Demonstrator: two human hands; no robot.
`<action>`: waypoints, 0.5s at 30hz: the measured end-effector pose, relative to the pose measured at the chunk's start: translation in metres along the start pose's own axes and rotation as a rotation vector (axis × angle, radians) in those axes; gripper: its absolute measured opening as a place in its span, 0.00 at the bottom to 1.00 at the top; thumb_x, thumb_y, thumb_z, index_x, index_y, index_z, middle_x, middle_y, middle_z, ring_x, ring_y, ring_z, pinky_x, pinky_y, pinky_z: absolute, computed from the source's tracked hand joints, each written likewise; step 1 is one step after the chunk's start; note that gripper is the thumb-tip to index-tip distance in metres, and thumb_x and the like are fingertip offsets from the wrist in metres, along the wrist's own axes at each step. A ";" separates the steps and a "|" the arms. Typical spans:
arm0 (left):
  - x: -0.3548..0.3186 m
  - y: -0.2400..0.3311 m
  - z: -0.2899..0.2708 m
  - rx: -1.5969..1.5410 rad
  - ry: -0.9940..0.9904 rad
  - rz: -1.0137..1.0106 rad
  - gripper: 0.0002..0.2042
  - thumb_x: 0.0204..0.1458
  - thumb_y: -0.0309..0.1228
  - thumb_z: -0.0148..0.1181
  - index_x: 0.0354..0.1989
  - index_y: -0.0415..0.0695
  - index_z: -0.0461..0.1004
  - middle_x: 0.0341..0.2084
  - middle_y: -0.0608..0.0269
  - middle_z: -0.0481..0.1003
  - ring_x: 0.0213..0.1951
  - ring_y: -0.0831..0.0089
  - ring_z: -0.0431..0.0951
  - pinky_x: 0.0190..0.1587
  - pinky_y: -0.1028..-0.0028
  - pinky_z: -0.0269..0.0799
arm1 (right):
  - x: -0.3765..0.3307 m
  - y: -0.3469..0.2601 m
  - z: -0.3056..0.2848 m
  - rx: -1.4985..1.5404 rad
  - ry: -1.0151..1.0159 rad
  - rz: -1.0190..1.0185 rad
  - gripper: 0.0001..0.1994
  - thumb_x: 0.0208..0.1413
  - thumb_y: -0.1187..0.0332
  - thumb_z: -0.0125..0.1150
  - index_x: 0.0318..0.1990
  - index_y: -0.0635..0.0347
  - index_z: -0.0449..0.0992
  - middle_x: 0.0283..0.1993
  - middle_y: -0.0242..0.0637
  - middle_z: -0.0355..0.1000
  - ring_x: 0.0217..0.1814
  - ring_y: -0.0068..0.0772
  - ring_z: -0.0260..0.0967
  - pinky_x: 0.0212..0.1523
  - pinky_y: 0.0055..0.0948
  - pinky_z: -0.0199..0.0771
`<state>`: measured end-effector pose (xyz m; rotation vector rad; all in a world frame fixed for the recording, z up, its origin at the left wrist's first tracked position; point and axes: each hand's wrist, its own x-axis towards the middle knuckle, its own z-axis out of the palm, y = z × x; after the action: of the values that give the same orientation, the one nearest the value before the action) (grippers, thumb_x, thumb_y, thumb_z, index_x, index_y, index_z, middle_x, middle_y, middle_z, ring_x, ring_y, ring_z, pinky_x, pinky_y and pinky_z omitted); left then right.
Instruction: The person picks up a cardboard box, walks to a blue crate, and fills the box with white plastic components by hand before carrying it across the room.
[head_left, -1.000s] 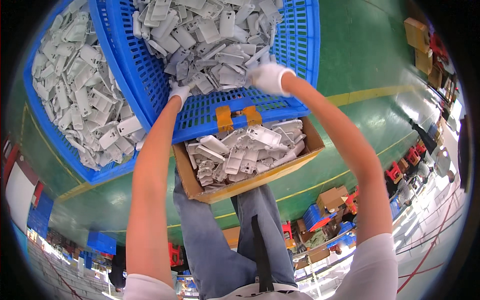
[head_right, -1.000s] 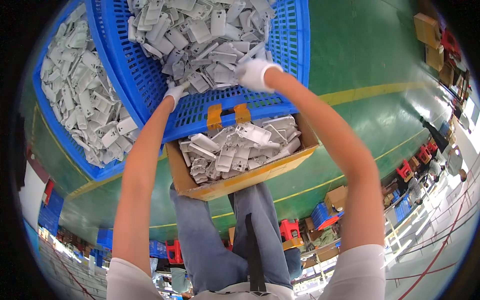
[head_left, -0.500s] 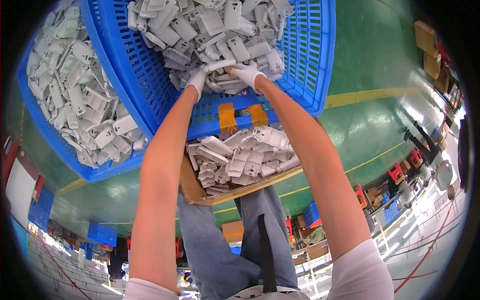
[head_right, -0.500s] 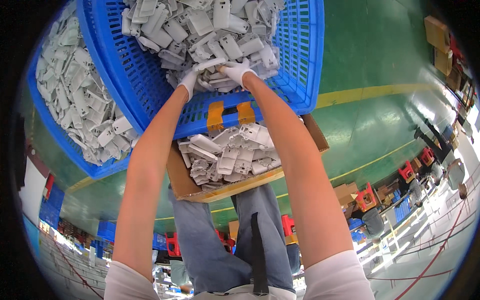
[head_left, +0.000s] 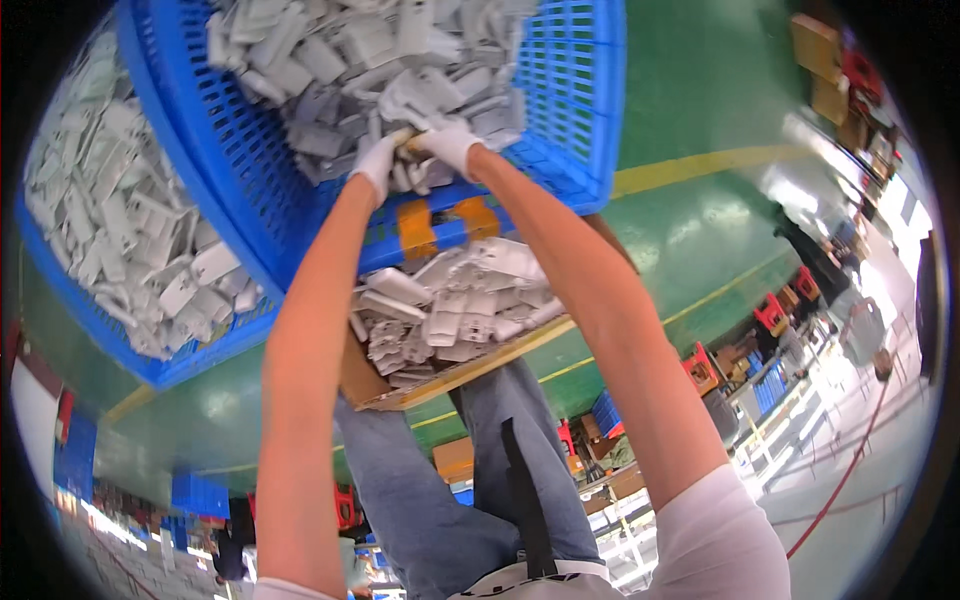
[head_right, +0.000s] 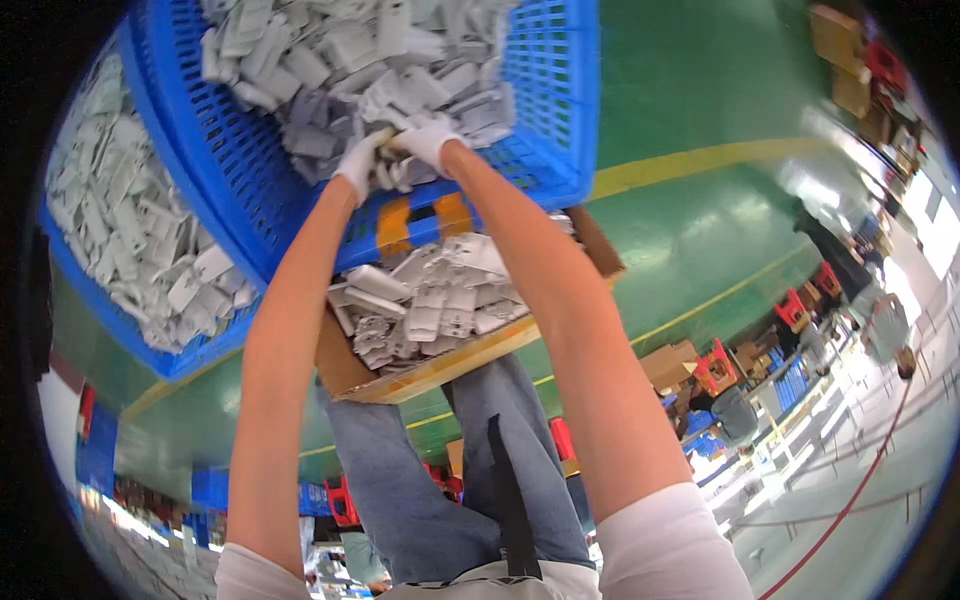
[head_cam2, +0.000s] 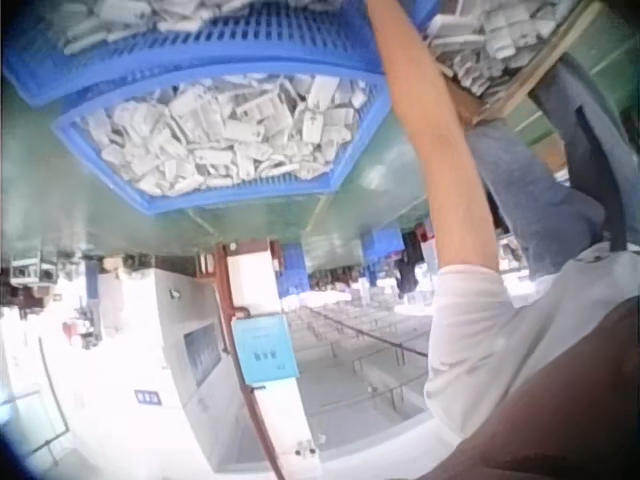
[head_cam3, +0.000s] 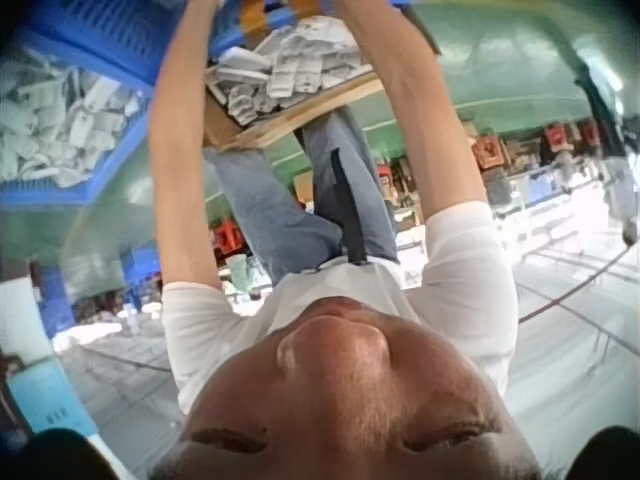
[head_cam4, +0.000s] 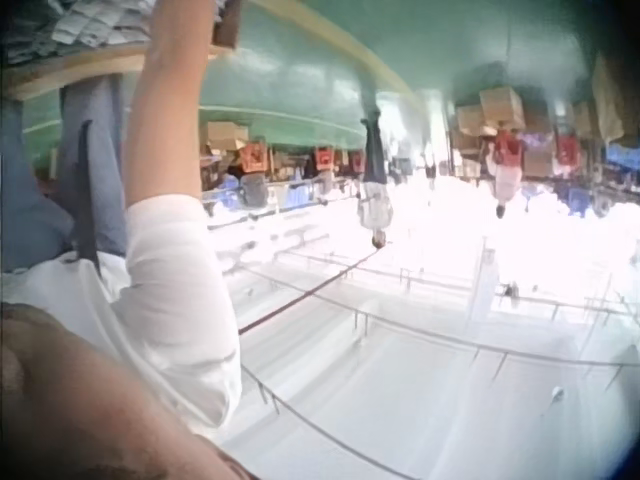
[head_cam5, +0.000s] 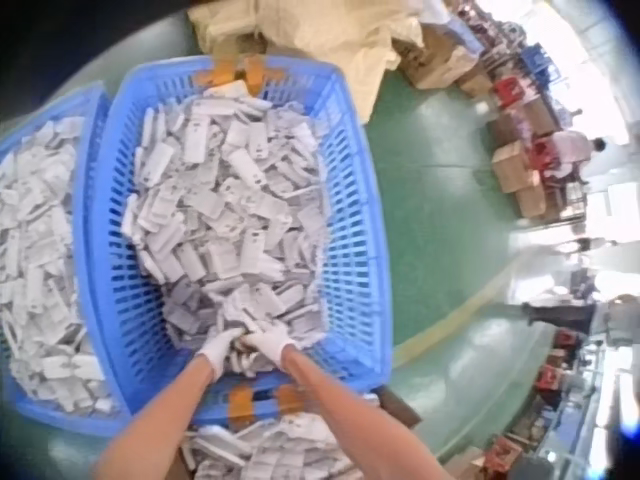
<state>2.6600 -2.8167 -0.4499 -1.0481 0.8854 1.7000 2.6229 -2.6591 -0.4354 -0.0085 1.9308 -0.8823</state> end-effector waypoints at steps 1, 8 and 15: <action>-0.017 -0.006 -0.013 -0.037 0.120 0.100 0.14 0.54 0.43 0.54 0.44 0.49 0.71 0.31 0.63 0.76 0.28 0.72 0.76 0.27 0.71 0.73 | -0.008 -0.026 0.014 0.300 -0.022 0.174 0.24 0.43 0.55 0.62 0.51 0.44 0.75 0.42 0.43 0.75 0.42 0.38 0.71 0.47 0.34 0.69; -0.122 0.017 0.025 0.187 0.089 0.403 0.18 0.47 0.31 0.62 0.46 0.41 0.68 0.39 0.62 0.74 0.40 0.71 0.74 0.43 0.71 0.69 | -0.094 -0.100 -0.026 0.676 -0.110 0.143 0.18 0.46 0.75 0.54 0.48 0.66 0.71 0.41 0.42 0.74 0.36 0.30 0.75 0.35 0.27 0.76; -0.226 0.016 0.091 1.017 0.282 0.324 0.22 0.46 0.48 0.61 0.46 0.51 0.65 0.32 0.50 0.77 0.38 0.45 0.76 0.39 0.55 0.69 | -0.184 -0.102 -0.050 -0.089 0.184 -0.355 0.11 0.32 0.76 0.60 0.30 0.63 0.72 0.41 0.46 0.71 0.41 0.54 0.70 0.42 0.42 0.71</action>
<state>2.6700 -2.8155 -0.2058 -0.4401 1.9033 1.0623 2.6448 -2.6396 -0.2211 -0.3428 2.1795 -1.0571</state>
